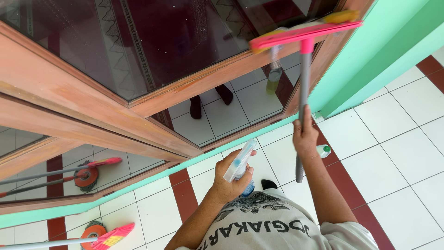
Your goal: The person cleans a glass door by spraying liquid onto the glass pane using a spray bottle and wiping the surface with a squeegee.
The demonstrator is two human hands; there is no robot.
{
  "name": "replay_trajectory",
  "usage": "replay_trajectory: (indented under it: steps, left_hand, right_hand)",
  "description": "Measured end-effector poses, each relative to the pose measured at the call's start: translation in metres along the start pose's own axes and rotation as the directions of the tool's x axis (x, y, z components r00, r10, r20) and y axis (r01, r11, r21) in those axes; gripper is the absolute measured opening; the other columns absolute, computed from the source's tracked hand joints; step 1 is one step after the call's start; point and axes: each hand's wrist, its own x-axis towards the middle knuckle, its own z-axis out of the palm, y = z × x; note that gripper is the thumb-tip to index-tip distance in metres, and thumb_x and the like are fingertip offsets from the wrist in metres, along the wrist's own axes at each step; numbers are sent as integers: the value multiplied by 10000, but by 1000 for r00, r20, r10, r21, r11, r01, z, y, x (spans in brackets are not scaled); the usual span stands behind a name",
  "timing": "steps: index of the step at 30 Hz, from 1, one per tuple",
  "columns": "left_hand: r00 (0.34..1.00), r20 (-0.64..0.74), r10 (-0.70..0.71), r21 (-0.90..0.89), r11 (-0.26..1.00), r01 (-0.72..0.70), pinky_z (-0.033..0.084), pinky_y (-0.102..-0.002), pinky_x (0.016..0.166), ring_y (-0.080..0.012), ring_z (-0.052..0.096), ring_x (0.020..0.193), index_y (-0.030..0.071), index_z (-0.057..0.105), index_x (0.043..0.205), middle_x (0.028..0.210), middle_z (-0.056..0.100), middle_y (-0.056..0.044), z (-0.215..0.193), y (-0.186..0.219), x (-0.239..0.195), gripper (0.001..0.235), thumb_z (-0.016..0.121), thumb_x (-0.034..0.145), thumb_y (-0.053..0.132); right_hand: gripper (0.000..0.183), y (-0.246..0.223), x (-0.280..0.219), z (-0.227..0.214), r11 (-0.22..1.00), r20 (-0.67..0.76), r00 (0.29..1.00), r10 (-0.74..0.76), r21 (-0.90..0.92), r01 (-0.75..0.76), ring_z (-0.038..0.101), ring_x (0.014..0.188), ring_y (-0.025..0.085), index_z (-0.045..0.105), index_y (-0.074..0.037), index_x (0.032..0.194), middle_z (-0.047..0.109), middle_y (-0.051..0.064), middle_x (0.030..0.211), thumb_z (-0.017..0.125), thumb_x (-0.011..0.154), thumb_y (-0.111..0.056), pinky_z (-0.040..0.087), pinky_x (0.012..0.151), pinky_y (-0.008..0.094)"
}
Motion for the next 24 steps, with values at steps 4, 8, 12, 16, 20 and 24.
replay_trajectory:
  steps: [4,8,12,16,20,24]
  left_hand:
    - [999,5,-52,4,999,52,575,-238,671,-76,660,757,-12,590,1377,1027,739,-66,-3,2,-4,493,678,892,-3]
    - [996,8,-83,3,997,83,564,-234,660,-78,658,766,11,619,1370,993,732,-56,-7,8,-8,477,682,897,2]
    - [986,17,-166,-4,986,166,536,-246,618,-92,639,705,18,637,1379,881,699,-62,-12,11,-10,483,691,899,5]
    - [1000,7,-24,-17,1000,24,605,-295,768,-142,707,887,-2,565,1402,1111,724,-113,-16,14,-13,513,654,896,-14]
    - [1000,0,-18,-26,1000,18,607,-297,760,-134,705,859,-12,548,1393,1208,720,-134,-20,15,-15,531,650,872,-19]
    - [998,-27,-57,-14,998,57,604,-296,731,-135,711,835,-10,586,1376,1139,745,-130,-28,13,-19,504,662,878,-16]
  right_hand:
    - [646,10,4,5,995,-4,995,102,14,-102,707,700,177,195,-262,1663,688,98,811,516,1107,-194,629,660,353]
    - [668,-9,-37,46,972,39,972,-233,-13,234,717,670,228,249,-230,1630,684,121,807,575,1054,-141,601,654,347]
    - [698,-66,-46,72,846,59,853,-518,185,500,663,709,233,245,-166,1664,646,116,847,562,1054,-41,569,694,352]
    - [650,-160,24,64,795,-140,788,-599,17,607,583,602,197,267,-133,1629,572,119,767,594,1072,-54,501,560,326]
    - [623,-229,69,35,847,-83,846,-526,31,530,611,612,180,215,-41,1637,595,103,759,571,1126,-61,507,562,318]
    - [601,-208,61,54,700,-222,678,-700,-31,713,639,711,232,231,-25,1625,627,188,935,552,1116,-45,520,622,335]
